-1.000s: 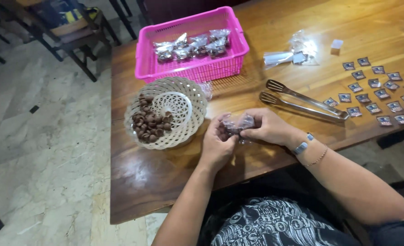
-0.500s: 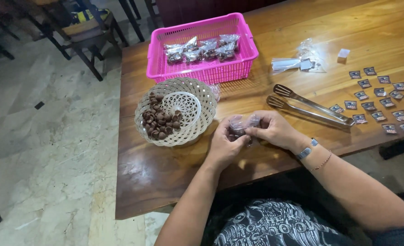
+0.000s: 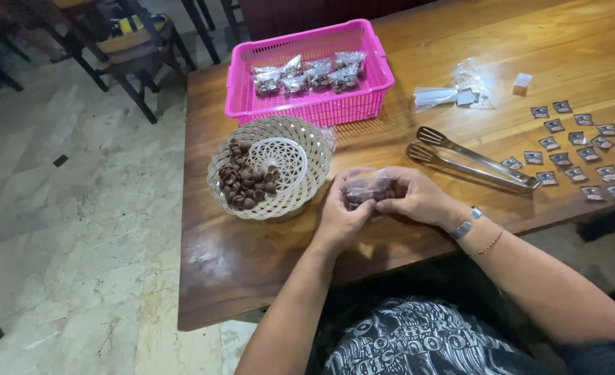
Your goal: Manually filling small plastic bags with chocolate cereal balls using hands and a small scoop.
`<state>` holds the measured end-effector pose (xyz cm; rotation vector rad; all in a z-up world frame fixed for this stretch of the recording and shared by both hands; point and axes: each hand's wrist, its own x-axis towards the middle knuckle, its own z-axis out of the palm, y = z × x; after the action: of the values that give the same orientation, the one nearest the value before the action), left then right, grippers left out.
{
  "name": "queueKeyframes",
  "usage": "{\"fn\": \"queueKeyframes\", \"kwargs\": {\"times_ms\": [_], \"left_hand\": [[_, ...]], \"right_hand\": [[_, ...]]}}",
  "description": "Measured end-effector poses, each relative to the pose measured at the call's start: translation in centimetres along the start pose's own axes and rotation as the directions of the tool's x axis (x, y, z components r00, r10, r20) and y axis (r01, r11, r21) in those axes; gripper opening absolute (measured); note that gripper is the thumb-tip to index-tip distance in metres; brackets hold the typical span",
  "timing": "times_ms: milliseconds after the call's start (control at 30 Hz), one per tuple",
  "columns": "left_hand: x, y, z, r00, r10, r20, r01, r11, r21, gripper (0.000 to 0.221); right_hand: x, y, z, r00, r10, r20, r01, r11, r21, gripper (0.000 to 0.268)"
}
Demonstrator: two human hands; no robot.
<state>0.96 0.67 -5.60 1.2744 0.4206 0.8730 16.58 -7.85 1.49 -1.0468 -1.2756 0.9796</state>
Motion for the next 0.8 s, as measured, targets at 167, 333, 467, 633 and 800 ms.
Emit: {"fn": "queueKeyframes", "kwargs": {"times_ms": [167,333,467,633,800], "left_hand": [[0.3,0.0,0.0,1.0,0.01,0.018,-0.01,1.0,0.008,0.065],[0.5,-0.5,0.0,0.993,-0.069,-0.092,0.076,0.994,0.079,0.059],[0.2,0.0,0.2,0.994,-0.087,-0.073,0.089,0.996,0.027,0.06],[0.4,-0.2,-0.2,0.998,-0.053,-0.034,0.054,0.997,0.051,0.068],[0.5,-0.1,0.1,0.999,-0.047,-0.016,0.048,0.999,0.008,0.068]], "right_hand": [[0.0,0.5,-0.3,0.998,-0.052,-0.033,0.053,0.998,0.04,0.031],[-0.2,-1.4,1.6,0.995,0.07,-0.064,-0.072,0.997,-0.027,0.032],[0.0,-0.7,0.8,0.993,0.078,-0.093,-0.084,0.994,-0.065,0.021],[-0.1,2.7,-1.8,0.995,0.103,-0.007,-0.103,0.995,-0.004,0.035],[0.1,0.3,-0.4,0.998,0.05,-0.034,-0.054,0.99,-0.131,0.015]]}}
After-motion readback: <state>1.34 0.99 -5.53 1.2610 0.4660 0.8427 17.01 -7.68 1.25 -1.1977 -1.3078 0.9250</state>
